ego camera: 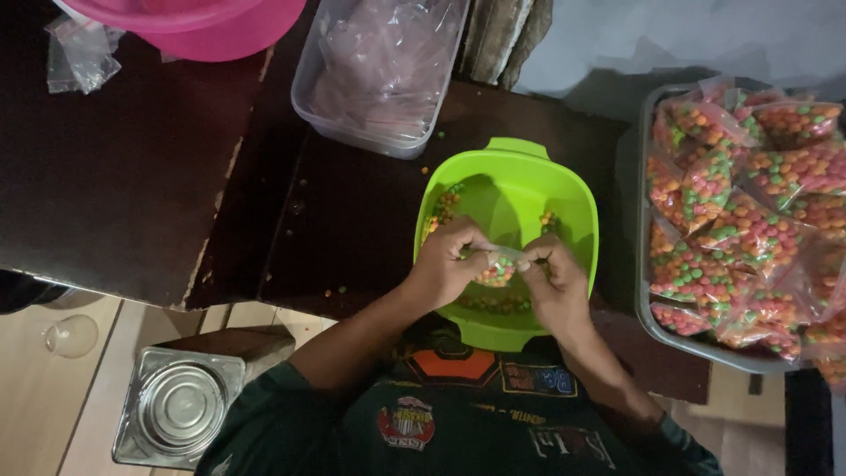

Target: Manually filling small plastic bags with multi-colored cereal balls and arranging them in a storage tray.

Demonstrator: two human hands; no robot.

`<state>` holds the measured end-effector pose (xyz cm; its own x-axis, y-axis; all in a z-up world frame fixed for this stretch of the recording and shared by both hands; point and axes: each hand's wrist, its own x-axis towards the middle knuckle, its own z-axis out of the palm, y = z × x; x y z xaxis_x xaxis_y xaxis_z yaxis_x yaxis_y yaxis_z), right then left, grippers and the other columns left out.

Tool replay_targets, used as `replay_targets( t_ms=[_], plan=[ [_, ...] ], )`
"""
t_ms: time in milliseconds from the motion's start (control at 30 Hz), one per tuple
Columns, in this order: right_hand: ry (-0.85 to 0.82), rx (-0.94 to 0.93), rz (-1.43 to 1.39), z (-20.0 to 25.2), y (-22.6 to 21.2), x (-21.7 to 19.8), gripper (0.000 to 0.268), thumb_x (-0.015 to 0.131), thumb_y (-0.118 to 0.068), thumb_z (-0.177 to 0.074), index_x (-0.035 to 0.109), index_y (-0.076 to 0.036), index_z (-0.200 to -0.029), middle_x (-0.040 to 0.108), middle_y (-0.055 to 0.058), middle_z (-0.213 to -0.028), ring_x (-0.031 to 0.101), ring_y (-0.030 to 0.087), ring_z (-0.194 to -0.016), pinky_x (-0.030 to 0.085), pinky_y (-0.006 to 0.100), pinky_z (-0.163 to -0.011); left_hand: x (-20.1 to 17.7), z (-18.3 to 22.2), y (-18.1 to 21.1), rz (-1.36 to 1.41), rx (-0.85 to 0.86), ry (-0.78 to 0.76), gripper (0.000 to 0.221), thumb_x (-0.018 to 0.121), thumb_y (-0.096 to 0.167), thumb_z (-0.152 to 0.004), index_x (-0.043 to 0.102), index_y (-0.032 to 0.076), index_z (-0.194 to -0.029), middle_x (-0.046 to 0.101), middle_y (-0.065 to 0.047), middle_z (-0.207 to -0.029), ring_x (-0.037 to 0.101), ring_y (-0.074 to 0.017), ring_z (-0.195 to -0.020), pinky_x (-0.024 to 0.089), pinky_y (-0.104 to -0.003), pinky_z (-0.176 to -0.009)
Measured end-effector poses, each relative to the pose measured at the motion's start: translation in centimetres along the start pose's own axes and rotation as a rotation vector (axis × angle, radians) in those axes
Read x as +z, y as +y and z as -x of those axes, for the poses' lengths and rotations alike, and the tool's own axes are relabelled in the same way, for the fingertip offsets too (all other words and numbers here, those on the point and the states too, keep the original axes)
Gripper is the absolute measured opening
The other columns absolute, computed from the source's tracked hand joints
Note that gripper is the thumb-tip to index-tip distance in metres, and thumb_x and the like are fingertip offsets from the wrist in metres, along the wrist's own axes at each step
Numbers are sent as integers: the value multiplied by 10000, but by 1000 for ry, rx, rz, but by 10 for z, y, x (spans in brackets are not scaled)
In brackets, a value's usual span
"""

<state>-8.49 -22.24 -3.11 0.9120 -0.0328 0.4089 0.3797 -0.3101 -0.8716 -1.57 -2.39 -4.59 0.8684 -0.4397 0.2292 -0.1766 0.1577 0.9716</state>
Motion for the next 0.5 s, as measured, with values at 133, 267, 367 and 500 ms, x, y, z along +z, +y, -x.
replay_targets(
  t_ms=[133,267,367,500],
  plan=[
    [-15,-5,11,-2,-5,2,112,715,-16,-964,613,2,-1006,611,115,-883,602,225,-798,486,408,-796,0,3,2,-78,24,19,62,710,37,-925,654,14,-913,568,-95,-822,599,-221,-791,481,-415,-746],
    [-63,-71,114,3,8,2,83,700,61,-937,646,3,-912,626,115,-820,603,239,-740,494,408,-745,-1,3,15,-99,49,-22,52,738,23,-908,702,51,-883,595,-79,-840,627,-234,-845,489,-400,-803],
    [-53,-95,121,0,2,1,83,684,67,-943,656,-4,-910,617,105,-817,616,255,-748,507,423,-755,0,3,24,-90,37,-26,54,728,30,-907,702,54,-948,614,-94,-875,631,-256,-864,487,-418,-819],
    [-34,-94,91,-2,-2,-1,105,686,79,-935,662,-10,-886,622,91,-824,615,252,-756,507,415,-766,-3,5,10,-35,15,0,39,685,5,-930,679,43,-931,582,-91,-851,600,-233,-849,470,-426,-825]
  ],
)
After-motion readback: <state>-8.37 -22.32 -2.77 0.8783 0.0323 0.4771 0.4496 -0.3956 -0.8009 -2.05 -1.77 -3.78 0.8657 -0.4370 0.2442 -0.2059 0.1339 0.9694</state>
